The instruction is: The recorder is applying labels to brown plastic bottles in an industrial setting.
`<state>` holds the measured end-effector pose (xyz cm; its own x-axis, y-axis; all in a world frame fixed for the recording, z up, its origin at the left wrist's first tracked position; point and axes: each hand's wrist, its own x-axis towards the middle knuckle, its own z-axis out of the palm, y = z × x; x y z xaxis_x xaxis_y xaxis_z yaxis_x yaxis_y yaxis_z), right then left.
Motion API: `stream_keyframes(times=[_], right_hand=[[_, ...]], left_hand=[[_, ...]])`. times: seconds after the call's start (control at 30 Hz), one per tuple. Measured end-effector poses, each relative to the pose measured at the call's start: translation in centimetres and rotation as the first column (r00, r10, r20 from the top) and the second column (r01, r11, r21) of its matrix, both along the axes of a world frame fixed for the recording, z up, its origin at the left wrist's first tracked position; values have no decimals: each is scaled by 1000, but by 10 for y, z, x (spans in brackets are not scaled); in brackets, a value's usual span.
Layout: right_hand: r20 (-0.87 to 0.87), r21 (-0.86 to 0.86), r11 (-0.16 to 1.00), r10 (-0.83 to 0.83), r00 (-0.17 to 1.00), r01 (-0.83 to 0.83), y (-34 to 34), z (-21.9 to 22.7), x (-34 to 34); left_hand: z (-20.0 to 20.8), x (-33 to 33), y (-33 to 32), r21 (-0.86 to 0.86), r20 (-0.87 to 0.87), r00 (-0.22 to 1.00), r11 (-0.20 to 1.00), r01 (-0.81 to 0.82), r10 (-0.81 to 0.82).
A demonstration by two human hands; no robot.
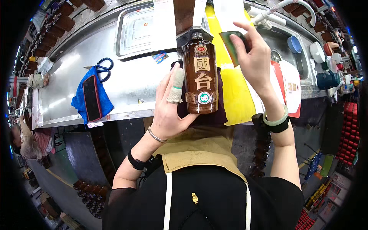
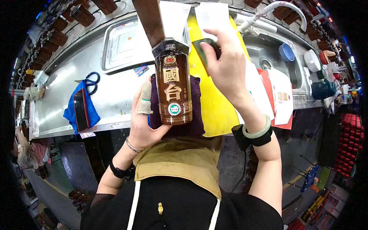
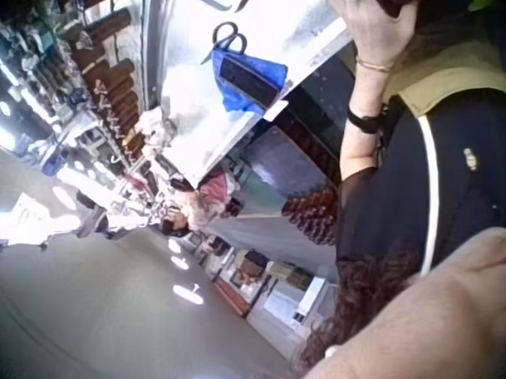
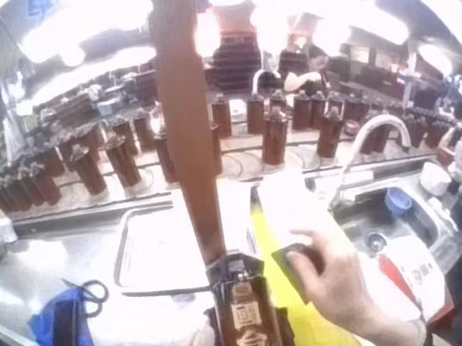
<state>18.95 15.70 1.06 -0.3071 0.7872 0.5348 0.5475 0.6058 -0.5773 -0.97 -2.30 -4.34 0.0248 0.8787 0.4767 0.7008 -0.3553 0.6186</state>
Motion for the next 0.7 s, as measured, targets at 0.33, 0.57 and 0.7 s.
stream_keyframes(times=[0.33,0.57,0.7], right_hand=[[-261,-172,985,-15,965,-31,-51,-7,33],[-386,-340,937,-59,920,-83,-76,-14,28],[-442,-418,896,-58,895,-148,-86,-16,30]], left_hand=[[-9,-1,0,220,-318,946,975,17,56],[8,2,5,71,-452,891,994,89,-47],[-10,3,0,194,-460,888,978,74,24]])
